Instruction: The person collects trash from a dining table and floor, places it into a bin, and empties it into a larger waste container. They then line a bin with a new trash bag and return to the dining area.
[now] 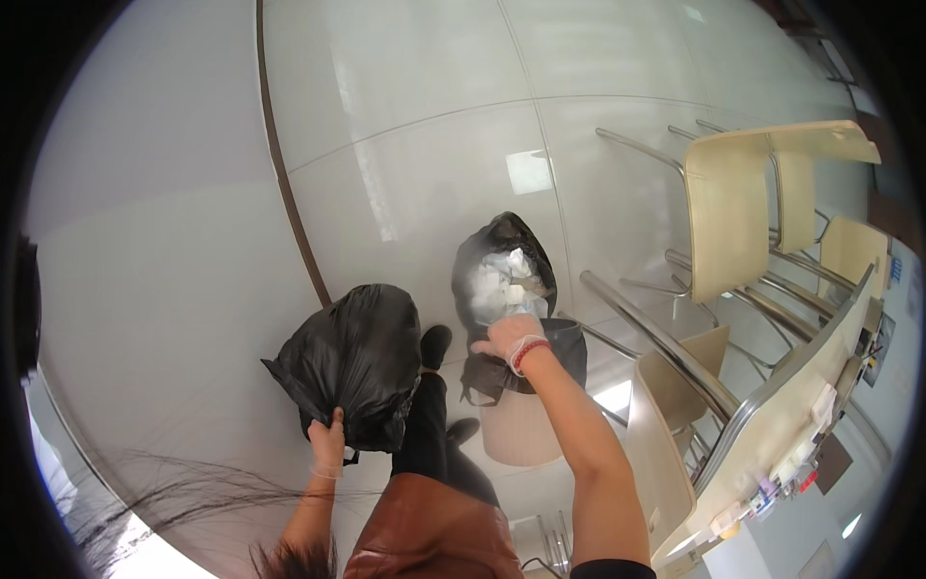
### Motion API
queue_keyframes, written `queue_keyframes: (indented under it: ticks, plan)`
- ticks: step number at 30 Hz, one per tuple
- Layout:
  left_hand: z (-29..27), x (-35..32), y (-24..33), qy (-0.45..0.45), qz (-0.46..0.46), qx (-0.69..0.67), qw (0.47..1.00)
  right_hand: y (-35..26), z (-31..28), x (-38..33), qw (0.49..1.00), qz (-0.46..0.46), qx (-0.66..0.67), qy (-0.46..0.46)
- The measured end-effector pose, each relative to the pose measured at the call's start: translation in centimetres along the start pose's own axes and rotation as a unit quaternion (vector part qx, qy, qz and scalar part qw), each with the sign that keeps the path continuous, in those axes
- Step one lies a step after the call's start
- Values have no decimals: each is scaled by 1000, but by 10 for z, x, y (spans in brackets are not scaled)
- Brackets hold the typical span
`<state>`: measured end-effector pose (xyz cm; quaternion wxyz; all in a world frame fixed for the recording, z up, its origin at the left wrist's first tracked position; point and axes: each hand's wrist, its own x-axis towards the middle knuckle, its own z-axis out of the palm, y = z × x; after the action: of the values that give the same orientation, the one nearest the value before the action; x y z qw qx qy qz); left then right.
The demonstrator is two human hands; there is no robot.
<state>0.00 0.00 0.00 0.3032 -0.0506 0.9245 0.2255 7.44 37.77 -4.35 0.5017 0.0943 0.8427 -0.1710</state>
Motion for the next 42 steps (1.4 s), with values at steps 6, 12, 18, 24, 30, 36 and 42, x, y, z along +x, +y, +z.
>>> queue_keyframes:
  ticks: [6,12,18,24,30,36,42]
  plan:
    - [-4,-64,-4,-57,-42,-7,997,-10,5,-88,1000,-13,-10,-20]
    - [11,-5,0,4,25,-46,999,-1,21,-29,996,-37,-32,77]
    - [6,-1,3,17,35,-27,999,-13,16,-32,996,-58,2,68]
    - [2,-2,3,-11,5,-10,1000,-17,15,-46,999,-35,20,16]
    - [-3,-6,11,-3,49,-10,999,-25,20,-92,984,-71,39,156]
    - [6,13,36,-14,48,-3,999,-13,23,-93,989,-46,50,132]
    - [0,1,17,32,135,-24,990,-27,11,-117,983,-58,53,167]
